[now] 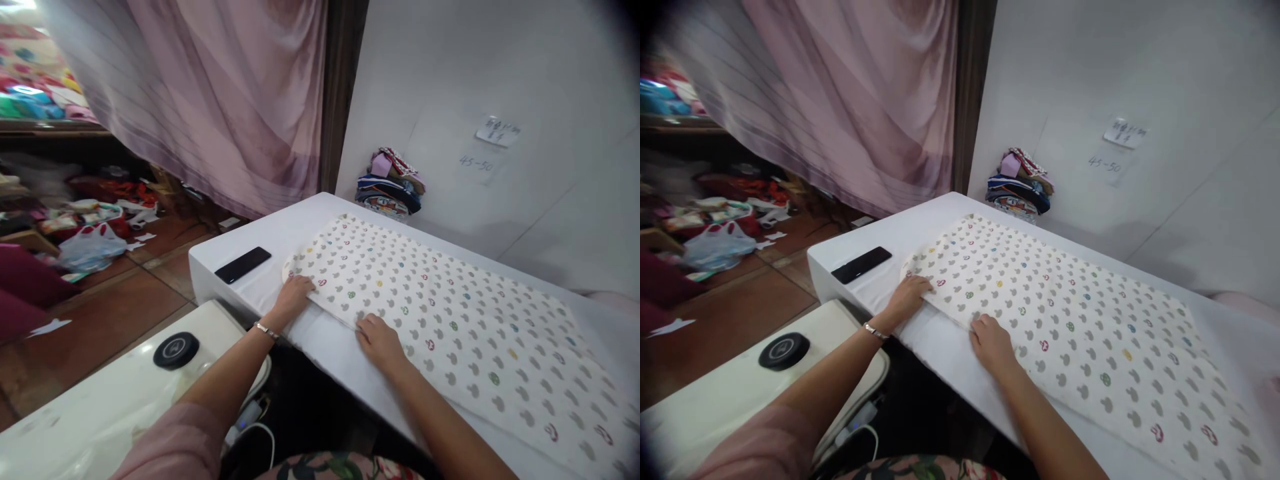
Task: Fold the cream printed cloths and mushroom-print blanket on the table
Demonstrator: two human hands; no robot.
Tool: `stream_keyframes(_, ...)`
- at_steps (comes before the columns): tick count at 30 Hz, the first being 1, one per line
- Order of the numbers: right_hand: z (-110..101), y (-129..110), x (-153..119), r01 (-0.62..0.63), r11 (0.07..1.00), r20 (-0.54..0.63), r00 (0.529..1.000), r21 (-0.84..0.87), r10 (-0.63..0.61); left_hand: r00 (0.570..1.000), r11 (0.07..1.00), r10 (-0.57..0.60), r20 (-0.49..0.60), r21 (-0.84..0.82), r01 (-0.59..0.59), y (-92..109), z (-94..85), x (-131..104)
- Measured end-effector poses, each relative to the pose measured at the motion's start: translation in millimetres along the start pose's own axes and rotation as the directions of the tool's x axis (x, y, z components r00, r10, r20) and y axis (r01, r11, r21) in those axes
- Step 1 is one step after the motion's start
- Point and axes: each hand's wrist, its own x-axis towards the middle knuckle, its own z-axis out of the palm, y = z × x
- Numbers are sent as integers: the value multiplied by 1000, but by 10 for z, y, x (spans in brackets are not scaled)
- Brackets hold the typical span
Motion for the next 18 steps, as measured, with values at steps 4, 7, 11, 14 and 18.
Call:
stream_keyframes(4,35,4,-31,32,998,-34,999,47,-31,992,992,-101,-74,64,106,-318,-133,-64)
stream_keyframes(7,36,-9,-40,54,995,-68,997,87,-48,980,981,-135,-147,119,153,-481,-158,-79)
stream_keyframes(11,-17,-9,-146,103,979,-90,992,179,-88,961,949,-189,-204,215,232,-586,-154,-55)
stream_keyframes(14,-71,150,-463,59,941,-90,995,334,-30,949,931,-244,-201,224,287,-618,-201,-57)
stream_keyframes(18,-131,687,-1220,-281,778,-137,896,562,422,901,893,-424,-89,123,433,-648,-324,-85)
